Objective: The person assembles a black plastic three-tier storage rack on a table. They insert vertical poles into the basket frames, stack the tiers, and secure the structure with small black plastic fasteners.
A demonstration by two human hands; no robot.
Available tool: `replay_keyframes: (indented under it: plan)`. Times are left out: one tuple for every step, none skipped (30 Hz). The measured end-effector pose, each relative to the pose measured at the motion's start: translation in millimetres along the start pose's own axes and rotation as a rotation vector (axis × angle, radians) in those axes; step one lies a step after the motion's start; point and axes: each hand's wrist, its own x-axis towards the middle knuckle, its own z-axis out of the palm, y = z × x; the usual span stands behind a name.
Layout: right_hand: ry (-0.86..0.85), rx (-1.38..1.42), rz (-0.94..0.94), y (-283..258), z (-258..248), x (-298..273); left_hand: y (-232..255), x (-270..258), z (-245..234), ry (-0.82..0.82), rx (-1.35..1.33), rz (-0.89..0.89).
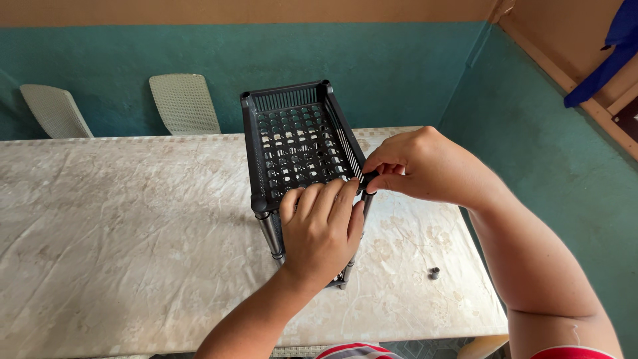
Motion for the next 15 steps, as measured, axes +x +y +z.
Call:
replay_keyframes:
  plan:
    - [0.003,0.009,0.006,1,1,0,0,0,0,0.001,0.001,0.001]
    - [0.01,0.02,0.019,2,2,-1,0,0,0,0.002,0.002,0.003]
    - [0.016,0.031,0.031,3,3,-1,0,0,1,0.003,0.002,0.005]
    - [0.023,0.041,0.046,4,4,-3,0,1,1,0.003,0.004,0.004]
    - [0.025,0.04,0.062,5,5,-4,0,1,2,0.004,0.006,0.003]
    - [0.025,0.038,0.079,6,7,-5,0,0,2,0.004,0.006,0.002]
    - [0.025,0.036,0.096,6,9,-6,0,0,1,0.005,0.012,0.006]
    - [0.03,0.046,0.118,7,10,-7,0,0,2,0.005,0.017,0.009]
    - [0.036,0.055,0.14,8,11,-8,0,0,2,0.005,0.021,0.013]
    - [0.042,0.064,0.161,9,11,-10,0,0,2,0.002,0.019,0.011]
    - [0.051,0.055,0.143,10,12,-11,0,1,2,-0.001,0.017,0.008]
    - [0.058,0.046,0.125,11,12,-12,0,0,2,-0.003,0.015,0.006]
    - [0.066,0.037,0.106,11,11,-13,0,0,2,0.0,0.019,0.008]
    - [0.055,0.046,0.104,12,11,-13,0,1,2,0.002,0.025,0.01]
    - [0.044,0.055,0.101,13,9,-14,0,1,2,0.005,0.031,0.013]
